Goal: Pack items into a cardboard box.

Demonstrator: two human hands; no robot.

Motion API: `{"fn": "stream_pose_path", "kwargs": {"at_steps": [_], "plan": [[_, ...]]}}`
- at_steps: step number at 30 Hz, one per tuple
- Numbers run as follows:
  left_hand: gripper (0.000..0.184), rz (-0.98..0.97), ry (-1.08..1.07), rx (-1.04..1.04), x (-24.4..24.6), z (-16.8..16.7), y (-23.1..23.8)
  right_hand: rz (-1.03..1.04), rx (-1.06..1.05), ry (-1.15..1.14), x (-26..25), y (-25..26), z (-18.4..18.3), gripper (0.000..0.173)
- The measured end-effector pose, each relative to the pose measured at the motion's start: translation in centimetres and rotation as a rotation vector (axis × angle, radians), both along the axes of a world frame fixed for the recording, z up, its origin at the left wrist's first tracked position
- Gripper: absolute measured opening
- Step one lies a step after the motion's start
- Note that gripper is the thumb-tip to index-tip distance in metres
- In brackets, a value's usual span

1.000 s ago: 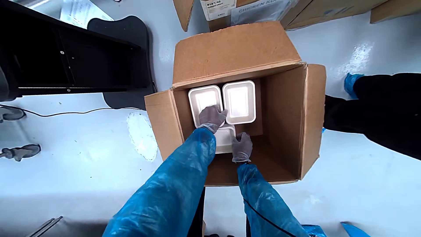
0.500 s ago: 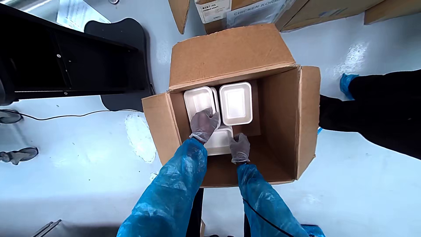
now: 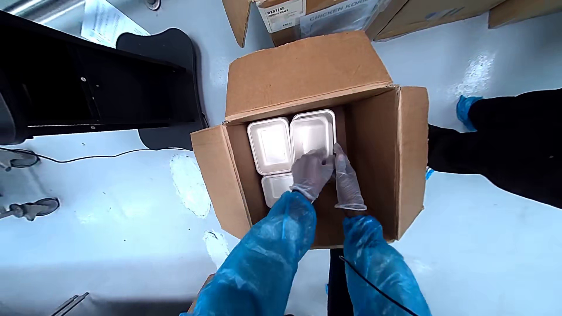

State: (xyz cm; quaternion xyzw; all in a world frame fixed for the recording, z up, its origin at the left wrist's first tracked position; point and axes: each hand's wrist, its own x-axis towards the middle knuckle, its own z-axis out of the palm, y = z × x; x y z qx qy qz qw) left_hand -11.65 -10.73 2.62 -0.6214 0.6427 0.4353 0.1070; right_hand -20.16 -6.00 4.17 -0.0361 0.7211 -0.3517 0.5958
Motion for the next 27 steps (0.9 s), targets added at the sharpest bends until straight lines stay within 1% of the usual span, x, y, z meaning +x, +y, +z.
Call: {"fn": "stream_pose_path", "kwargs": {"at_steps": [1,3,4,6,7,8,10,11,12,13,15,18,20,23,25,27], "plan": [[0.030,-0.017,0.068,0.032,-0.5,-1.0,-0.3,0.154,-0.025,0.093,-0.5,-0.8,-0.1,0.053],[0.028,-0.029,0.148,0.032,-0.4,-2.0,-0.7,0.349,0.001,0.282,-1.4,-1.8,-1.2,0.054],[0.028,-0.001,0.159,-0.007,0.3,-1.9,-0.6,0.399,0.019,0.355,-1.7,-2.2,-1.7,0.053],[0.029,0.083,0.073,-0.169,2.7,-1.7,-0.3,0.409,0.059,0.456,-2.1,-3.2,-2.4,0.049],[0.036,0.123,0.017,-0.224,4.2,-1.8,-0.3,0.403,0.079,0.490,-2.2,-3.7,-2.6,0.048],[0.050,0.174,-0.045,-0.275,5.7,-2.1,-0.3,0.415,0.098,0.511,-2.1,-4.0,-2.9,0.050],[0.086,0.221,-0.189,-0.310,8.7,-3.7,0.2,0.504,0.128,0.523,-1.6,-4.1,-4.6,0.067],[0.099,0.192,-0.248,-0.299,9.7,-4.9,0.6,0.565,0.137,0.555,-1.1,-3.8,-6.5,0.075],[0.103,0.124,-0.297,-0.279,10.3,-6.0,1.0,0.613,0.134,0.635,-0.5,-3.2,-9.1,0.083],[0.103,0.036,-0.336,-0.275,10.6,-7.1,1.4,0.653,0.158,0.692,0.1,-3.0,-11.1,0.089],[0.095,-0.091,-0.387,-0.295,10.7,-9.0,2.0,0.716,0.260,0.740,0.6,-3.1,-13.2,0.093],[0.079,-0.160,-0.445,-0.290,10.3,-10.0,2.4,0.692,0.368,0.721,0.5,-3.5,-14.0,0.090],[0.071,-0.210,-0.468,-0.306,10.2,-10.5,2.7,0.695,0.369,0.693,0.5,-3.6,-13.6,0.095],[0.060,-0.167,-0.434,-0.335,10.2,-10.1,2.5,0.694,0.343,0.665,0.7,-3.0,-12.8,0.100],[0.056,-0.120,-0.402,-0.325,9.9,-9.3,1.5,0.642,0.307,0.670,1.0,-2.5,-12.3,0.096],[0.058,-0.083,-0.347,-0.303,9.6,-9.5,0.6,0.593,0.267,0.711,1.4,-2.1,-12.0,0.090]]}}
